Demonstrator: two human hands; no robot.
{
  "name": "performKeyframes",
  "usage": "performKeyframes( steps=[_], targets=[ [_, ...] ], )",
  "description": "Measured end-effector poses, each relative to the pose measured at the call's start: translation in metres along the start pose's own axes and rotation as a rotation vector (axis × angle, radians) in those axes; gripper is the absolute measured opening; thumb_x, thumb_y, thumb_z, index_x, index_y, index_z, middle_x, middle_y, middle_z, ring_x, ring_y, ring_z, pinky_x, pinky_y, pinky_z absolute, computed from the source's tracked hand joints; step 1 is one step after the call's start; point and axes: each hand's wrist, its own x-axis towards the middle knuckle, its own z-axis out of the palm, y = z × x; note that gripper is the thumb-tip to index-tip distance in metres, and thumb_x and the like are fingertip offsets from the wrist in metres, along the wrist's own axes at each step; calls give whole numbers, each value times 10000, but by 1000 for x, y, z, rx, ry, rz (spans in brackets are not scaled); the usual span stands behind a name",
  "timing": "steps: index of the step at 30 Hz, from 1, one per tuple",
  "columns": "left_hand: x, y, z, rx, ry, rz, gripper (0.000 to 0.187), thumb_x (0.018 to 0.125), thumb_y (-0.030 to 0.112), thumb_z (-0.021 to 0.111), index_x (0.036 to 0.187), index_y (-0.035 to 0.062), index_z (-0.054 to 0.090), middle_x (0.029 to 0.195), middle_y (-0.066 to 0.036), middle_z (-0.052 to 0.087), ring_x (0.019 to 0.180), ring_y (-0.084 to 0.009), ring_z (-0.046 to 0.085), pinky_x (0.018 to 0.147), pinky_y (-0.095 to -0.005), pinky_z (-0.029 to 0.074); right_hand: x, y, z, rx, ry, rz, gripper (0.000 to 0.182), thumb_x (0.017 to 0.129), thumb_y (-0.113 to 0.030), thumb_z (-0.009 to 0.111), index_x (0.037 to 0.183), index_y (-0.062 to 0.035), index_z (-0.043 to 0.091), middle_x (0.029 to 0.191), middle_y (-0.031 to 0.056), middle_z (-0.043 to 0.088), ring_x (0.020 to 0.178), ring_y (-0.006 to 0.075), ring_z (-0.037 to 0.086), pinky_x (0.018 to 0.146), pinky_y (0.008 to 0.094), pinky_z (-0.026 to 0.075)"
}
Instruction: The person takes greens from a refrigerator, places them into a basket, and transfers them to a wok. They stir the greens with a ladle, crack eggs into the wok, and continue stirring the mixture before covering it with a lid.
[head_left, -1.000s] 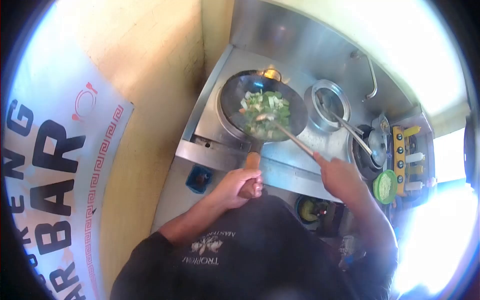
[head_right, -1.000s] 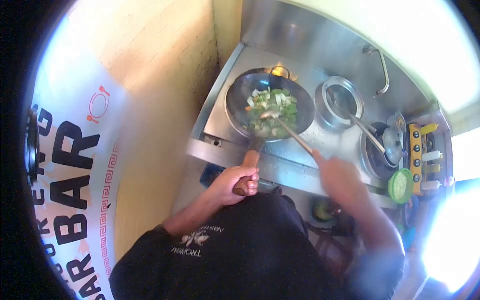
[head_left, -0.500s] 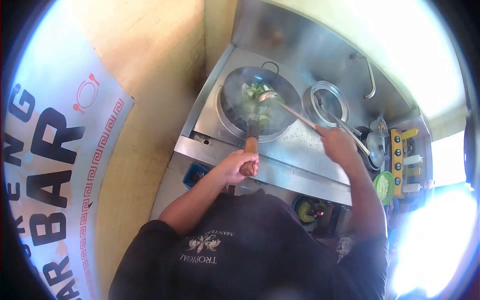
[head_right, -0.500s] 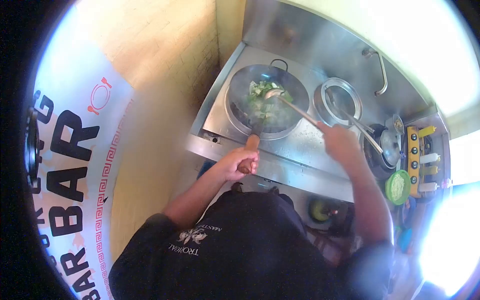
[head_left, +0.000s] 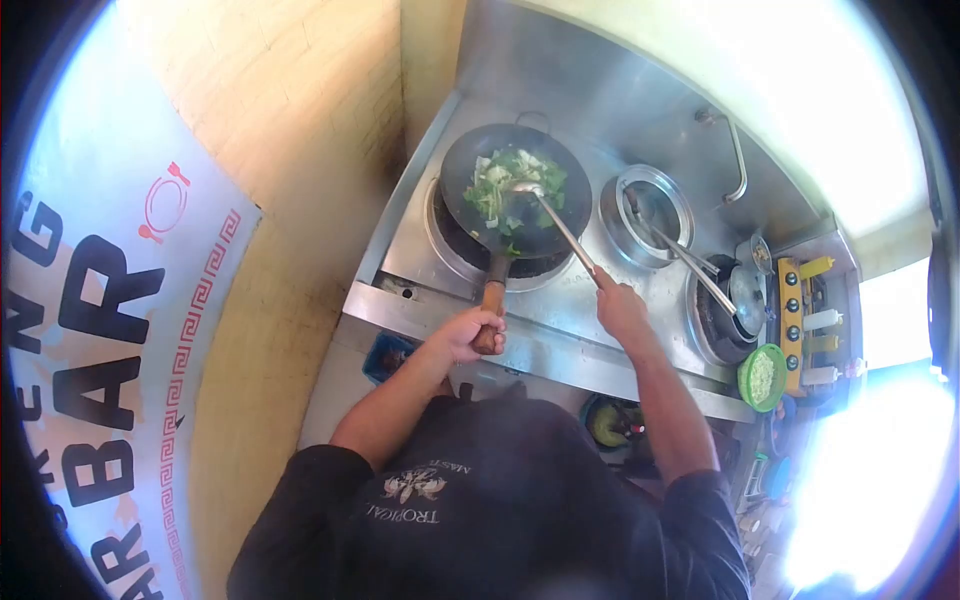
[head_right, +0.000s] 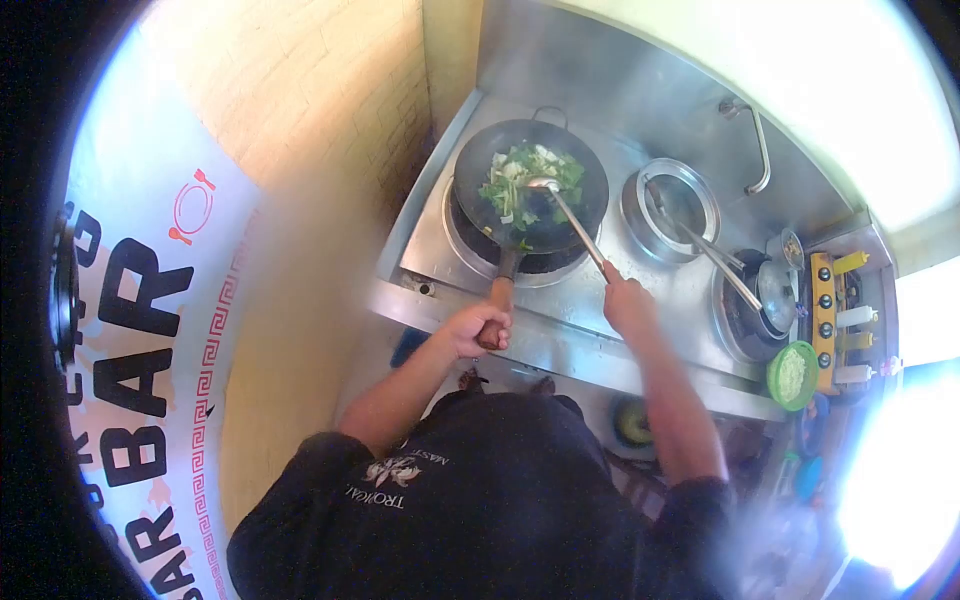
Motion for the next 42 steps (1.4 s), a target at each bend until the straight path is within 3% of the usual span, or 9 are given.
performKeyframes(
  steps=[7,15,20,21,23,25,29,36,42],
  targets=[
    [10,-4,-10,11,42,16,180,845,87,569,987,81,458,713,-36,505,568,-154,527,492,-319,456,62,-26,15,465,327,-138,402,888,-159,467,1288,-159,442,920,230,631,850,397,612,746,513,470],
    [-3,-2,6,141,155,11,107,858,148,588,903,84,516,681,-5,524,545,-129,517,485,-287,447,-25,-36,-26,-69,-221,-107,510,867,-96,445,1353,-191,324,840,225,621,766,395,630,682,488,508],
    [-39,-36,88,12,41,49,101,848,131,595,846,58,526,681,-38,528,557,-137,522,521,-298,452,-36,-14,-64,-113,-100,-151,451,877,-109,455,1319,-176,394,833,226,620,781,382,630,689,487,496],
    [-26,-39,69,367,-38,274,108,842,123,599,830,53,519,687,-45,520,569,-140,520,528,-304,450,-27,-7,-71,-46,-47,-188,425,880,-117,464,1300,-172,430,813,227,619,785,373,632,688,488,487],
    [-19,-35,54,720,-118,487,116,836,116,603,813,49,511,693,-52,511,580,-142,518,535,-311,447,-34,2,-80,204,17,-254,392,878,-140,491,1271,-143,497,746,188,613,729,311,627,659,449,475],
    [-7,-14,57,21,40,110,132,832,119,607,807,48,499,704,-47,500,596,-145,515,532,-315,444,-48,0,-104,493,-90,-137,399,877,-143,497,1275,-117,514,701,150,599,651,263,595,622,401,461],
    [-1,-19,50,86,69,142,136,825,113,614,853,64,491,717,-37,495,596,-149,516,523,-329,448,-71,-8,-130,696,-429,116,470,908,-153,503,1367,-111,410,645,31,487,566,103,475,546,264,443],
    [14,-23,19,124,95,132,153,824,99,611,901,70,482,724,-35,489,592,-153,518,517,-337,451,-19,-30,-39,10,-165,-39,441,893,-130,423,1332,-128,382,793,243,618,708,424,603,658,543,465],
    [10,-13,8,136,107,114,197,831,85,602,966,83,457,734,-33,504,587,-149,534,497,-334,471,-38,-45,-30,-3,-208,-143,457,880,-112,422,1334,-111,364,810,222,631,781,393,639,683,496,506]
  ],
)
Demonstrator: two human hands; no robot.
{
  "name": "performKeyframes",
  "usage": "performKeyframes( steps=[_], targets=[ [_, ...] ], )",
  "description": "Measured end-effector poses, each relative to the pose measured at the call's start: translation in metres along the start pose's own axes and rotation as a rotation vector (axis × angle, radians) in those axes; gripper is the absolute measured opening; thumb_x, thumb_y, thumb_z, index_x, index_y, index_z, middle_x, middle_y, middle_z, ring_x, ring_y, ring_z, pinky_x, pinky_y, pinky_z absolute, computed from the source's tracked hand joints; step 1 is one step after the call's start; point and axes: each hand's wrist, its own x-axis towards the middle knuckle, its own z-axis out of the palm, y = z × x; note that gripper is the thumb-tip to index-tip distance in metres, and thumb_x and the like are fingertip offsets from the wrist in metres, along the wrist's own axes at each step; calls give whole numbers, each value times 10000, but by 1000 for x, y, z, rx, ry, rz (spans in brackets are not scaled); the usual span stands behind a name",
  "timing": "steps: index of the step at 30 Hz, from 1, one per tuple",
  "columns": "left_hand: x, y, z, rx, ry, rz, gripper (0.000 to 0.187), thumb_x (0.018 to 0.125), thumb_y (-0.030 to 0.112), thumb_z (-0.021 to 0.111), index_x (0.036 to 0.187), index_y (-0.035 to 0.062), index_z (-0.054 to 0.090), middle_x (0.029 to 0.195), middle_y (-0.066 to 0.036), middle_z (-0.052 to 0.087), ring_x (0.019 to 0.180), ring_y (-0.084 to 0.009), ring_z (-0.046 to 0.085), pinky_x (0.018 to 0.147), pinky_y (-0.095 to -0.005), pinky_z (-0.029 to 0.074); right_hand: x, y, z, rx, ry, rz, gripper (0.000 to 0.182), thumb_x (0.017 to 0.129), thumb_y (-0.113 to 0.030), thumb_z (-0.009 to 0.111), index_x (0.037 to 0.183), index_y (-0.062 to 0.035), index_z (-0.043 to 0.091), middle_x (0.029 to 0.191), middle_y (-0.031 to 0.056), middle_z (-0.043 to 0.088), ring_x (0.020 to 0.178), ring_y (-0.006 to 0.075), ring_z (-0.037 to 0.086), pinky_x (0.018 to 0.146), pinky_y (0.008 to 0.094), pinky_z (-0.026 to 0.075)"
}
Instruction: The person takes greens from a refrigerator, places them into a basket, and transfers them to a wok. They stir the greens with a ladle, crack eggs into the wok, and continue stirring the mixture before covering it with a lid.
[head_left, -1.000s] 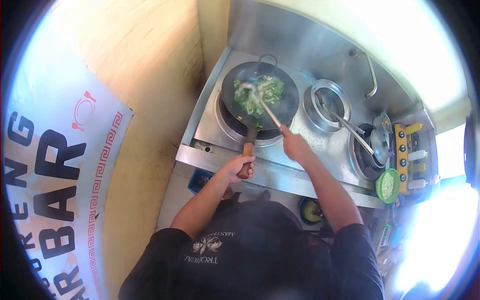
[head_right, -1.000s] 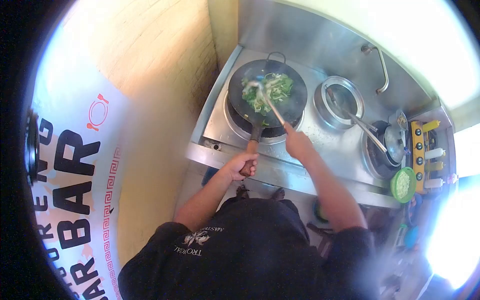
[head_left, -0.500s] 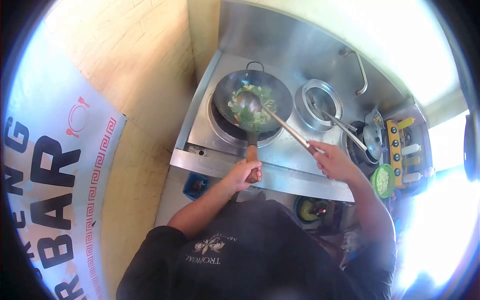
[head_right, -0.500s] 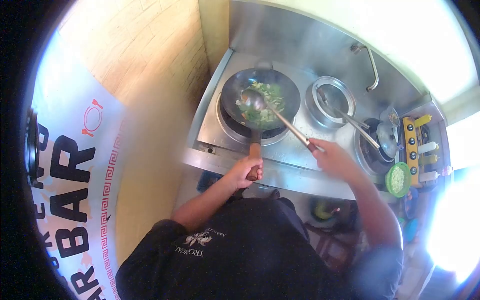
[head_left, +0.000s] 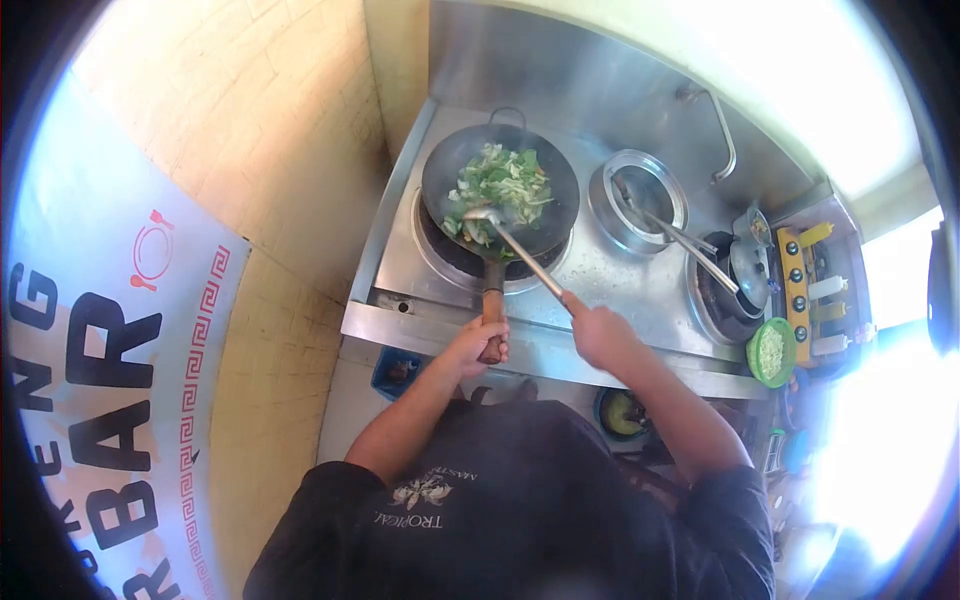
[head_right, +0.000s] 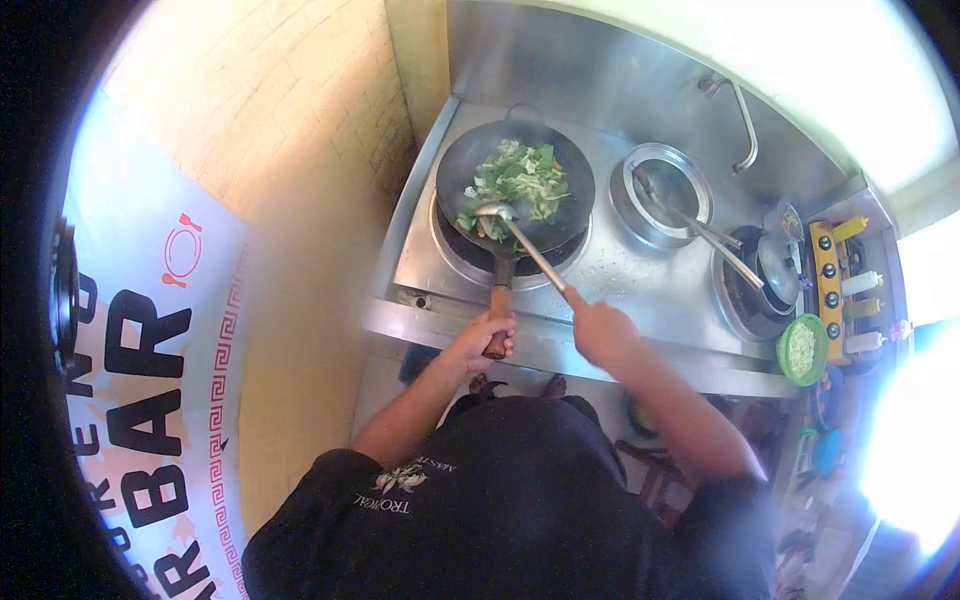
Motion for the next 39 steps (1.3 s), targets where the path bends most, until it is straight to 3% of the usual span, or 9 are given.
performKeyframes(
  steps=[8,11,13,22,29,32,34,38,39],
  targets=[
    [-2,1,-4,63,27,8,141,836,88,593,915,59,480,729,-36,510,585,-151,535,518,-328,467,31,-2,1,23,16,25,495,865,-83,426,1352,-127,349,881,239,621,801,373,643,684,511,500],
    [-66,7,64,-227,-60,-49,132,826,112,604,886,57,499,708,-30,499,592,-144,519,544,-318,454,-27,-9,-34,-105,-34,2,490,872,-93,424,1355,-152,363,909,223,617,798,347,648,667,491,504],
    [-69,2,86,-114,-110,-16,118,828,111,602,855,52,503,712,-37,505,602,-145,519,554,-320,452,-41,3,-53,-226,-101,-4,477,881,-107,422,1353,-157,375,911,205,617,782,333,650,652,477,508],
    [-27,3,54,-169,-64,4,113,834,78,600,885,39,507,735,-44,507,635,-153,517,576,-314,447,-62,40,-127,-454,88,55,408,907,-177,446,1308,-254,457,850,139,613,777,298,641,686,422,511],
    [-6,-14,19,-118,-51,46,249,831,59,593,1030,53,443,775,-45,493,625,-154,519,537,-326,450,-3,78,-47,-188,146,-21,411,879,-148,496,1288,-188,492,869,172,634,849,338,625,715,459,493],
    [-8,-12,17,-100,-14,63,261,833,60,591,1043,55,435,773,-46,492,620,-153,519,533,-327,451,1,82,-31,324,305,-140,395,889,-163,499,1284,-144,517,773,124,632,726,260,633,659,383,492],
    [-6,-12,16,-105,-10,56,263,835,61,589,1047,56,433,772,-46,492,618,-153,519,533,-325,451,-14,65,-48,806,-13,165,413,937,-158,480,1347,-130,441,647,33,539,509,82,504,421,238,410],
    [-3,-15,8,-52,-16,47,247,852,88,586,1054,59,447,785,-51,504,639,-169,545,553,-340,477,-29,46,-59,985,-173,184,410,949,-179,478,1356,-162,434,621,-33,452,471,11,419,347,174,303],
    [-1,-12,8,-40,-12,41,246,856,100,589,1058,61,454,795,-55,511,648,-178,555,564,-350,493,-32,41,-59,893,-193,189,405,925,-191,486,1328,-152,470,635,19,519,514,89,491,442,255,380]
  ],
)
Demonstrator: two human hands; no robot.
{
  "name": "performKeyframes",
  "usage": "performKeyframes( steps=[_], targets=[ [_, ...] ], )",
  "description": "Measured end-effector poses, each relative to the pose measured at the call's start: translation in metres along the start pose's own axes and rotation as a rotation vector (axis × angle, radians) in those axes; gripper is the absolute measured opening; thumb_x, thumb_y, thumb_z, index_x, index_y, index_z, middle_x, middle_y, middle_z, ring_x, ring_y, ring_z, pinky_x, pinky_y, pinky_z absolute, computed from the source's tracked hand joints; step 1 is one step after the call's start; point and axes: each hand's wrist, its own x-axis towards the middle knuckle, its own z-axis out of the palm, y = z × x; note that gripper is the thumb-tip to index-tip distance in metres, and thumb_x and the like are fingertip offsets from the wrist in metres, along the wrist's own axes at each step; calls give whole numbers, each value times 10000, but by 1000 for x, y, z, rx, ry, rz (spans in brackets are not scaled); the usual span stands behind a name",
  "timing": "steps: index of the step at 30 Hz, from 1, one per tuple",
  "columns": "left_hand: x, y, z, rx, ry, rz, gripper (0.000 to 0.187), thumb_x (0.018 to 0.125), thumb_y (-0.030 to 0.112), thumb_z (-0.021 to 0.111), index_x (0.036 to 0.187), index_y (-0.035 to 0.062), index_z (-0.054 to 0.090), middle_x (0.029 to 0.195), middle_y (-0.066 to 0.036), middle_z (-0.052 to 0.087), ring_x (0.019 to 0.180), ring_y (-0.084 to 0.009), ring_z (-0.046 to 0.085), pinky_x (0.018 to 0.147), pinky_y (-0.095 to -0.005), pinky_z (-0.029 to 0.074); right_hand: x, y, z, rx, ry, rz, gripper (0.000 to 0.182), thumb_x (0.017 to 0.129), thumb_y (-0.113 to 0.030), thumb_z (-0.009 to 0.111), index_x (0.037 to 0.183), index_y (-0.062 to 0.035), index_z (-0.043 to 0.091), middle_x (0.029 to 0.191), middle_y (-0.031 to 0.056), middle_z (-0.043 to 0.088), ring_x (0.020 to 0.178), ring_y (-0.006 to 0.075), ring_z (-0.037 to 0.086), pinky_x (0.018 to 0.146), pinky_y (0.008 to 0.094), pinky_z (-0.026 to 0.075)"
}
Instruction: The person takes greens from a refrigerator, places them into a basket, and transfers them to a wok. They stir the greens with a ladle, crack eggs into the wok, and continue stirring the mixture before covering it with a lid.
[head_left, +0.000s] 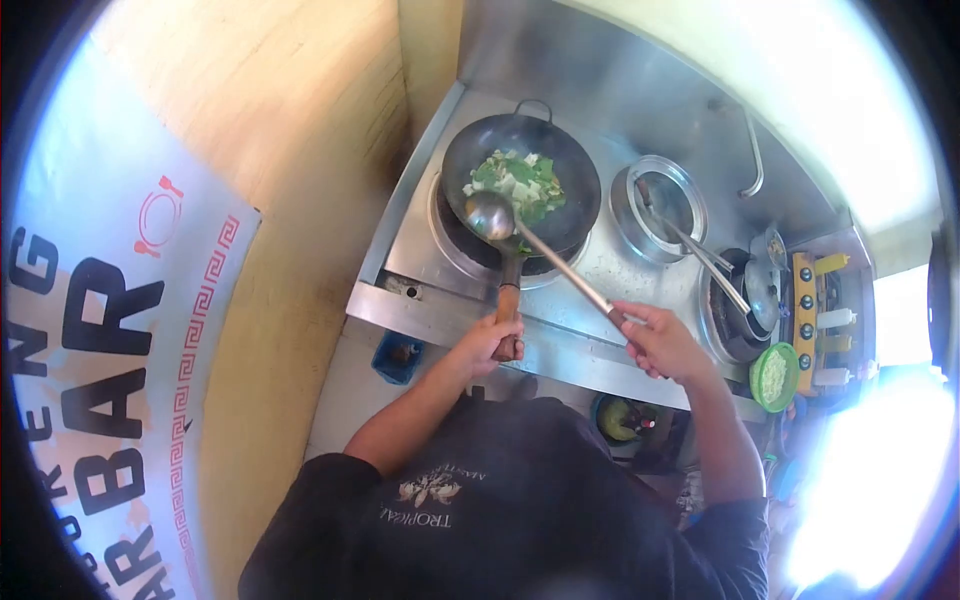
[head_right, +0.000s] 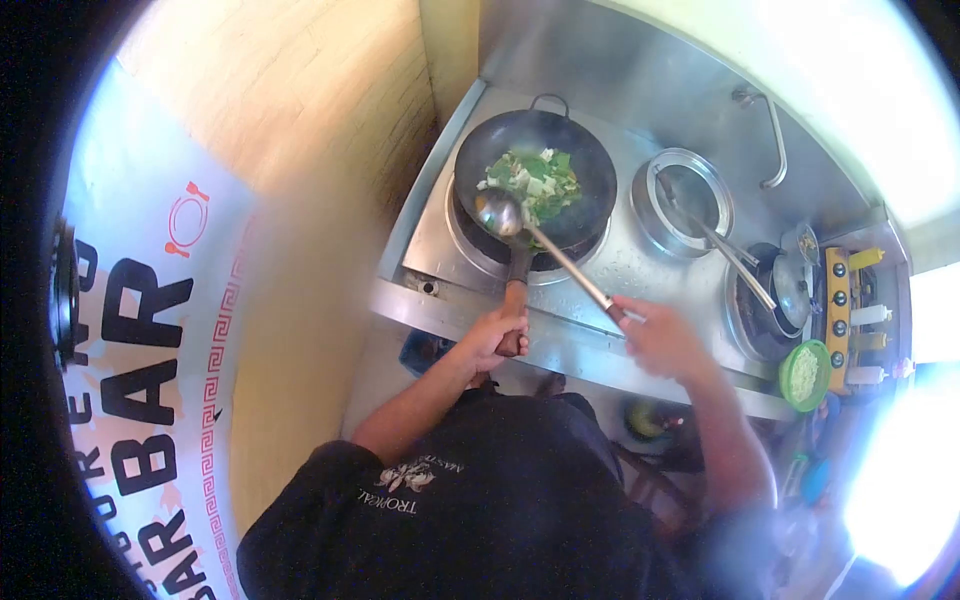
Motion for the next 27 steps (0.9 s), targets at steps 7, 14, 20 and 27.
performKeyframes(
  steps=[7,14,20,27],
  targets=[
    [4,6,-2,40,64,-89,258,858,140,610,1063,73,468,828,-68,527,673,-202,583,587,-389,531,76,31,32,-774,344,-159,424,897,-148,425,1321,-147,426,791,240,626,755,418,620,694,529,479],
    [-10,2,5,66,67,-96,172,845,116,615,952,52,497,744,-64,530,627,-190,574,561,-371,519,53,16,55,-890,255,-106,428,907,-167,424,1332,-165,376,807,241,629,809,385,627,712,507,477],
    [-26,2,60,-50,-79,-9,160,834,106,616,890,30,486,673,-74,542,614,-180,568,523,-342,488,7,14,-12,-557,309,-375,414,891,-161,505,1304,-135,484,800,196,640,788,334,644,692,443,486],
    [-6,4,41,-4,72,4,156,821,71,616,896,46,482,708,-49,501,588,-168,539,523,-342,478,-51,-10,-3,-771,203,-166,402,883,-187,514,1279,-116,504,856,195,643,811,341,635,712,436,486]
  ],
)
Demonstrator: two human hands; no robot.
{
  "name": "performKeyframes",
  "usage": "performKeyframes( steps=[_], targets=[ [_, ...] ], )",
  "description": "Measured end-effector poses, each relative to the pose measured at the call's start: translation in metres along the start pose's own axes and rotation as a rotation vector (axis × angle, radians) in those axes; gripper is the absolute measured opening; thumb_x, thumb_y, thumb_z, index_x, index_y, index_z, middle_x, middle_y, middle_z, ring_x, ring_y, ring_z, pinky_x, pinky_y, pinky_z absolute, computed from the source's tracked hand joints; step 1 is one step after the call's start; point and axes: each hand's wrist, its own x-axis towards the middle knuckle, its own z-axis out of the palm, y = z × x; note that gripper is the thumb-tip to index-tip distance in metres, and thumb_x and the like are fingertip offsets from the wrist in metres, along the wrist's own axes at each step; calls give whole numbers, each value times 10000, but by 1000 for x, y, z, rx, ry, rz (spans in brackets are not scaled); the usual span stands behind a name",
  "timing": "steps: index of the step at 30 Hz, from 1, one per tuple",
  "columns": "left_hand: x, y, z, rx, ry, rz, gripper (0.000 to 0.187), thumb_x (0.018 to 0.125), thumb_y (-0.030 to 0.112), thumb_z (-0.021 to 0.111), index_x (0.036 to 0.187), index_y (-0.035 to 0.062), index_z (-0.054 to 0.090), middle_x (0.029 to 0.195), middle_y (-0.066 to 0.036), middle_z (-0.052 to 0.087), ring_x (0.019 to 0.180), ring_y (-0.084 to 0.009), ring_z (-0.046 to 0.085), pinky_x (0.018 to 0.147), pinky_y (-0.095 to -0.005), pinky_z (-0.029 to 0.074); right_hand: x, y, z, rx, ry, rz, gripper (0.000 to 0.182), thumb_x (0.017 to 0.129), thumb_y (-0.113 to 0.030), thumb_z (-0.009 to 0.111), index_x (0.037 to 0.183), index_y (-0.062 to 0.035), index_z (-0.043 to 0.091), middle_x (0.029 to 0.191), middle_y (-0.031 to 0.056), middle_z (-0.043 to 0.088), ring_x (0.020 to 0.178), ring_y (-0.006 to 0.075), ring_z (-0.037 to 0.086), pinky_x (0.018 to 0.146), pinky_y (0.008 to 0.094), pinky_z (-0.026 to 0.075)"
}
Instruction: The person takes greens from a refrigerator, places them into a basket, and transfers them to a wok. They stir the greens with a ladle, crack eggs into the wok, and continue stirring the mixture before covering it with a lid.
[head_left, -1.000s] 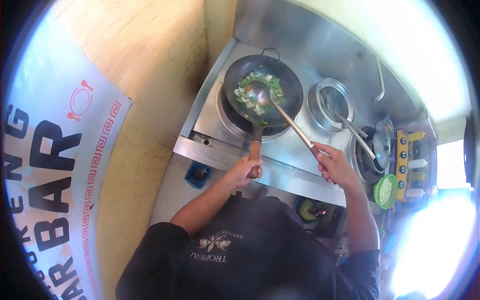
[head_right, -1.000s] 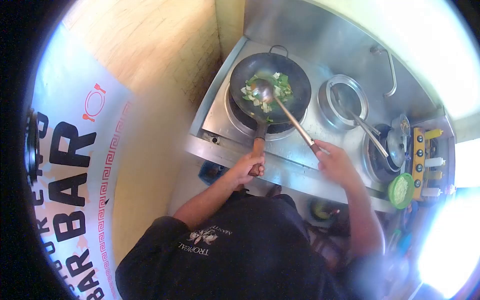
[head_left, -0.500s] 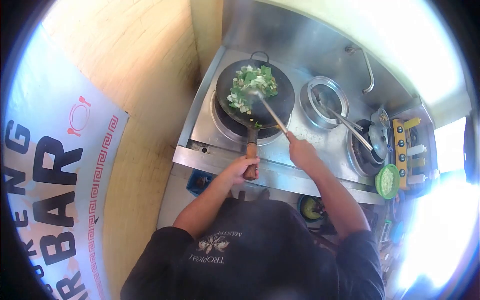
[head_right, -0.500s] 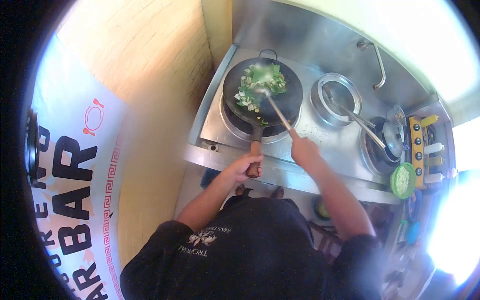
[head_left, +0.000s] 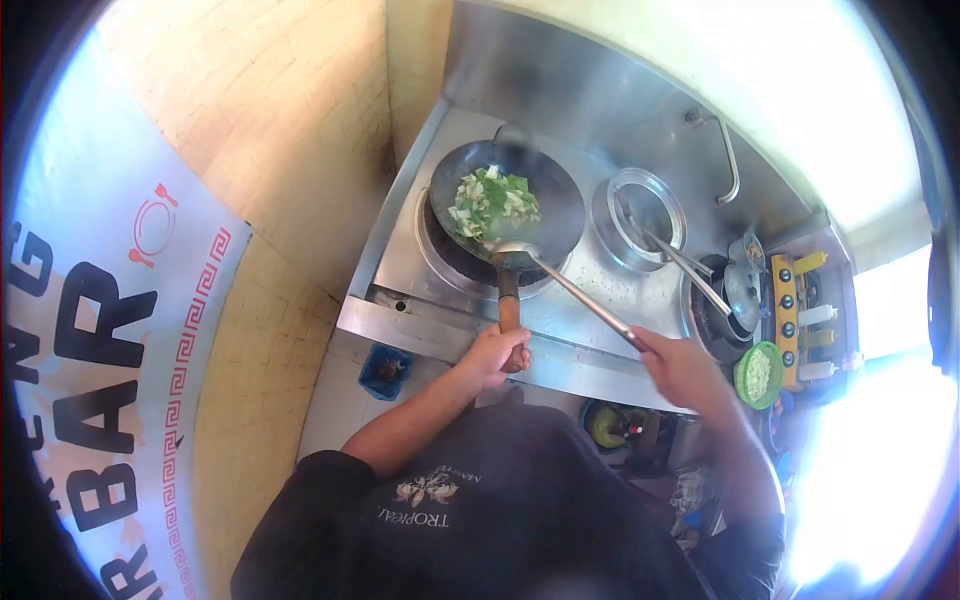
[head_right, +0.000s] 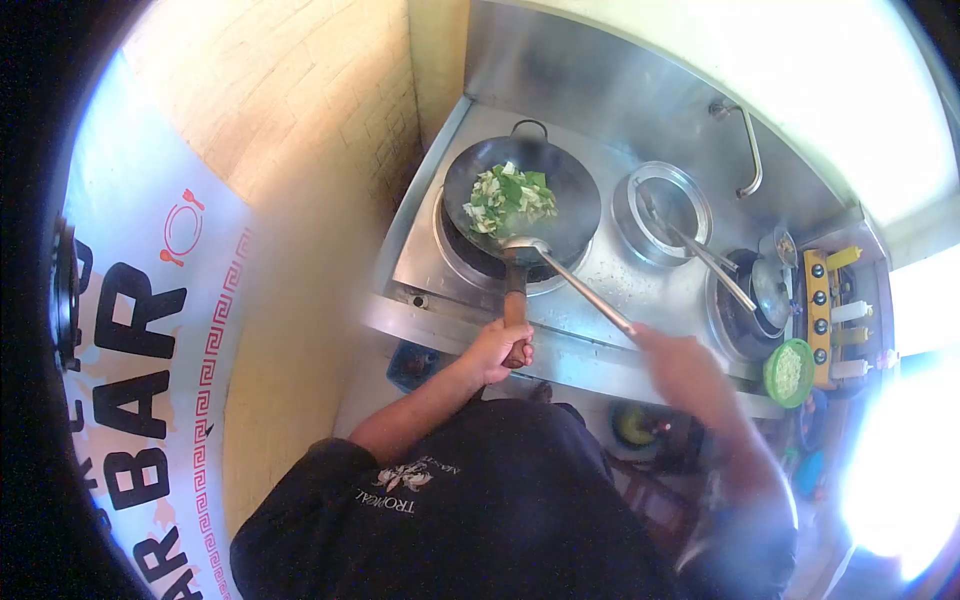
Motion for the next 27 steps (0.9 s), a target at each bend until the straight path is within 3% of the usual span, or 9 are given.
performKeyframes(
  steps=[4,6,9,12,17,19,23,25,27],
  targets=[
    [6,-6,-13,-18,-22,17,181,817,71,625,918,52,475,706,-46,498,583,-167,538,511,-347,478,70,10,87,-263,88,45,424,880,-210,505,1294,-123,468,881,237,627,806,380,624,722,485,483],
    [4,-5,-17,-32,-26,20,183,820,75,625,924,55,476,712,-46,499,585,-167,538,515,-346,479,101,9,92,-75,181,115,443,903,-192,461,1343,-187,407,868,232,613,799,387,616,709,499,480],
    [4,-5,-20,-62,-19,21,177,823,70,621,935,55,485,724,-43,503,583,-162,533,516,-341,477,134,7,100,100,368,23,439,899,-205,468,1334,-177,413,859,239,617,807,391,617,720,501,479],
    [7,-8,-26,-45,-4,17,165,827,68,618,939,54,497,729,-39,509,580,-152,530,515,-330,474,181,-6,96,147,355,-27,448,895,-204,469,1337,-176,404,846,249,619,808,397,617,734,494,483],
    [10,0,-36,57,-15,15,143,832,91,621,913,56,509,732,-34,517,590,-140,543,526,-315,483,121,-21,82,-82,99,-41,449,895,-161,452,1340,-181,395,812,248,617,811,386,622,697,486,495],
    [9,-2,-41,30,-27,38,133,834,104,620,887,55,508,731,-33,519,582,-147,543,527,-321,483,86,-8,78,-302,13,-29,485,916,-161,417,1390,-208,326,888,182,617,817,367,619,720,481,489],
    [-33,-7,21,-23,-151,-17,144,839,116,613,900,54,499,702,-43,524,590,-159,548,534,-302,469,63,17,37,-326,14,34,470,919,-140,438,1382,-184,369,841,174,617,804,311,634,695,436,500],
    [-23,-8,18,-62,-125,7,134,840,115,608,887,48,503,691,-49,528,595,-163,543,542,-317,472,58,46,33,135,289,-235,424,918,-135,478,1340,-143,449,761,155,613,773,249,641,660,387,501],
    [-7,-3,3,-73,-119,11,138,837,103,609,886,46,494,720,-52,516,612,-169,535,550,-332,462,30,15,-11,254,124,-49,399,916,-135,491,1315,-126,480,732,147,612,752,235,639,651,373,494]
  ],
)
